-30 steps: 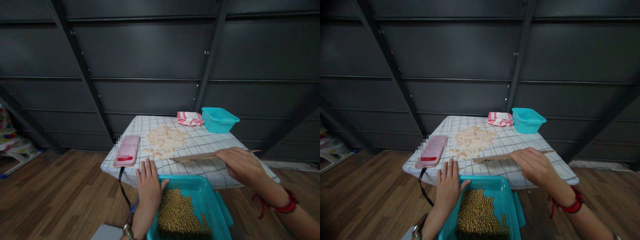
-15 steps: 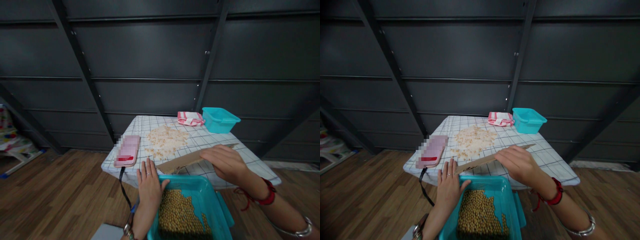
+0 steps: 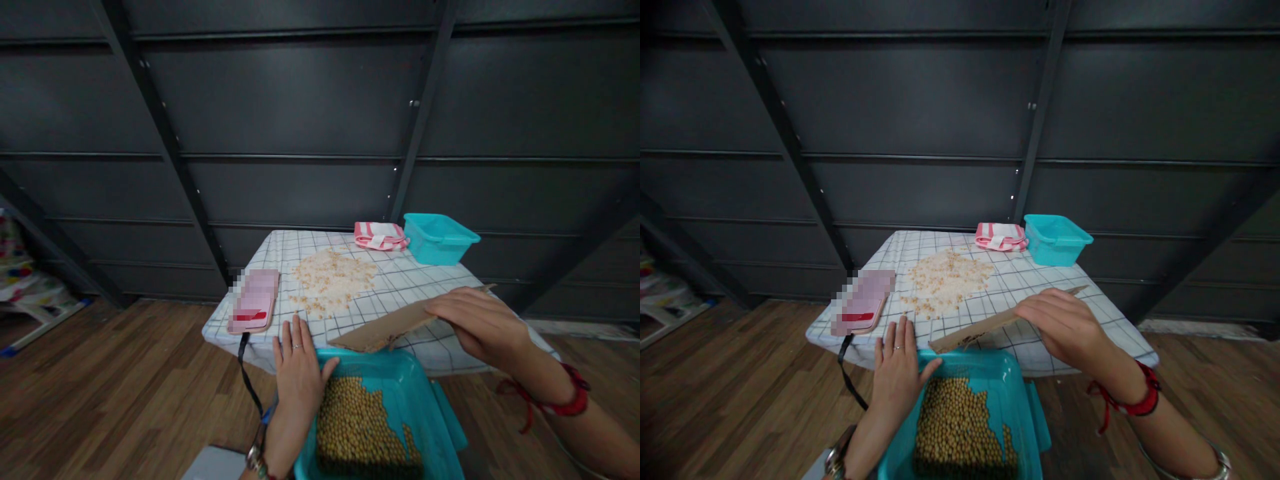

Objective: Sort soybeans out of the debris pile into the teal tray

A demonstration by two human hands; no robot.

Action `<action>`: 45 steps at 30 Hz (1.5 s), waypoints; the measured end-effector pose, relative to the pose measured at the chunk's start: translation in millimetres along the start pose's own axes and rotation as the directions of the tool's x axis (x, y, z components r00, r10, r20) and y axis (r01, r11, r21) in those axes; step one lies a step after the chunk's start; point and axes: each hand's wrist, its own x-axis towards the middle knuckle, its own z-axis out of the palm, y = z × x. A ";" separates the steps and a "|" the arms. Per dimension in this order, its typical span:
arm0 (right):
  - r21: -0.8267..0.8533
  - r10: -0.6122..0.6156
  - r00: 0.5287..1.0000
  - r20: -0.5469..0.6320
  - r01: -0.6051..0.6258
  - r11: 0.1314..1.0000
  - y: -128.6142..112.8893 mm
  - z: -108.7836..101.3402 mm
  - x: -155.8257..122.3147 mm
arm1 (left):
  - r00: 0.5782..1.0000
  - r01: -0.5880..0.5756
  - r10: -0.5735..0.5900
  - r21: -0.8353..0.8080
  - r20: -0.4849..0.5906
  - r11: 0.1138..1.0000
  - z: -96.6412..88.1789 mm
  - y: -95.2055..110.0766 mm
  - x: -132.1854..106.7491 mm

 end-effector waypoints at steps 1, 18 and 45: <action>-0.021 0.006 1.000 -0.008 -0.006 1.000 0.6 -1.3 -0.2 | 1.000 0.001 -0.001 0.005 0.002 1.000 0.0 0.2 0.0; -0.294 0.039 0.998 -0.047 -0.051 0.954 22.8 4.2 -13.0 | 1.000 0.015 -0.016 0.028 0.016 0.999 -7.2 4.6 0.6; -0.272 0.113 0.984 -0.136 -0.147 0.951 87.3 103.8 38.6 | 0.998 0.017 -0.011 0.083 -0.067 0.996 2.9 5.3 0.3</action>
